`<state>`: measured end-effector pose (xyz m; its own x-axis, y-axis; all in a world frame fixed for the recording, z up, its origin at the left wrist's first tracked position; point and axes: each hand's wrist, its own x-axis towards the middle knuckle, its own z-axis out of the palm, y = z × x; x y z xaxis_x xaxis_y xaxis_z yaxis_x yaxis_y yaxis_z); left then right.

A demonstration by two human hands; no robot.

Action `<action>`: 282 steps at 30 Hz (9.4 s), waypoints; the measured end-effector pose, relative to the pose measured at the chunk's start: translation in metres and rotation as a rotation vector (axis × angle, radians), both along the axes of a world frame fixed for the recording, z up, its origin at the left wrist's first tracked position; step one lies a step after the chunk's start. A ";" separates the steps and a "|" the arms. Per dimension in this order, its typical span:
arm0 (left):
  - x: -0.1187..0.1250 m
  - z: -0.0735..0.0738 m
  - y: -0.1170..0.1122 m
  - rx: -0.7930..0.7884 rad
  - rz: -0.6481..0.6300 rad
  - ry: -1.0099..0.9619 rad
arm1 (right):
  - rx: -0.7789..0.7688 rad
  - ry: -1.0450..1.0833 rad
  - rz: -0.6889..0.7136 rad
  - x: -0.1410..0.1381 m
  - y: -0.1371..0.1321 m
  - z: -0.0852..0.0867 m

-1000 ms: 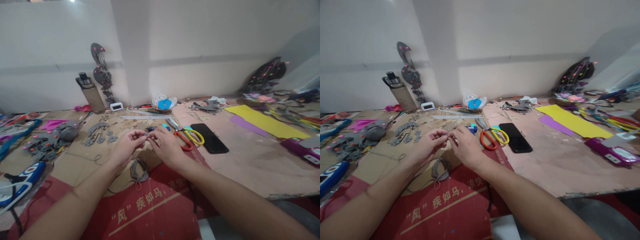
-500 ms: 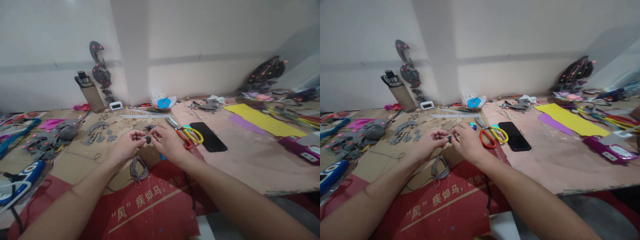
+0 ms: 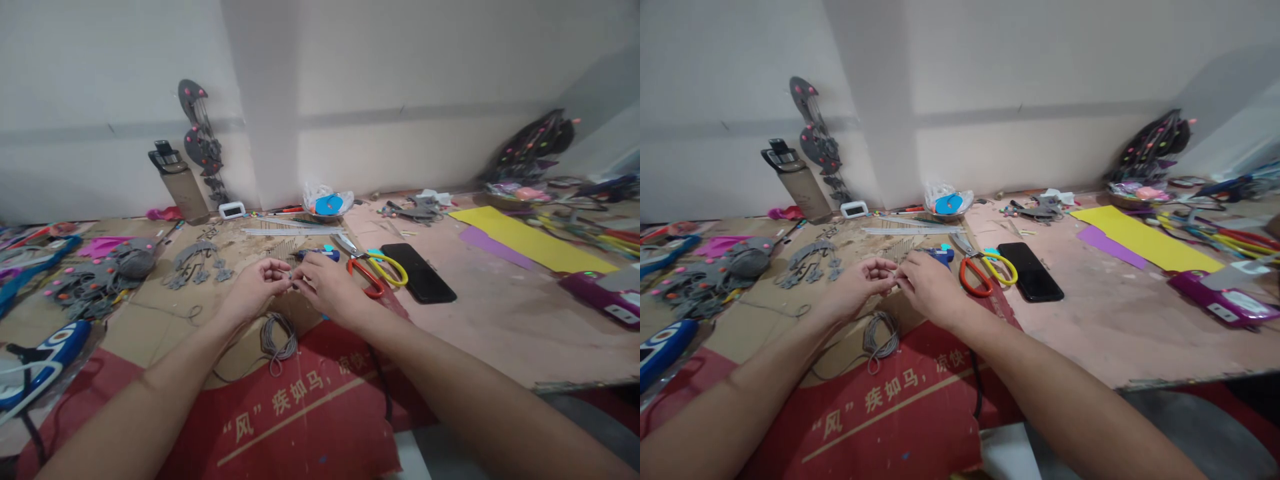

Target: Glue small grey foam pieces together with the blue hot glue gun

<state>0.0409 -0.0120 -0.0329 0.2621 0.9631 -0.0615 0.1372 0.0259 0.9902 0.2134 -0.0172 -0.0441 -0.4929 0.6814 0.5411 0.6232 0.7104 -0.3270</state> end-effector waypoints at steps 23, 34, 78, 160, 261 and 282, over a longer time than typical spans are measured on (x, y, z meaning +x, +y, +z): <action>-0.005 0.009 0.002 0.176 0.074 0.086 | -0.490 0.652 -0.090 -0.003 -0.003 0.011; 0.002 0.012 -0.006 0.160 0.037 0.100 | -0.442 0.578 -0.120 -0.004 -0.001 0.005; -0.020 0.016 0.010 0.042 0.144 -0.535 | -0.168 0.235 -0.088 0.025 -0.019 0.029; 0.000 0.021 -0.009 0.223 0.116 -0.424 | -0.141 0.002 -0.202 0.013 -0.022 0.011; -0.014 0.011 0.012 0.217 0.130 -0.335 | -0.462 -0.456 -0.668 0.089 0.042 -0.005; -0.009 0.012 0.007 0.135 0.102 -0.353 | -0.484 -0.572 -0.674 0.083 0.030 0.000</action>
<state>0.0316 -0.0052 -0.0209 0.1466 0.9786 0.1446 -0.2087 -0.1124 0.9715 0.2962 0.0127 -0.0438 -0.0224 0.9976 -0.0650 0.9997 0.0216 -0.0129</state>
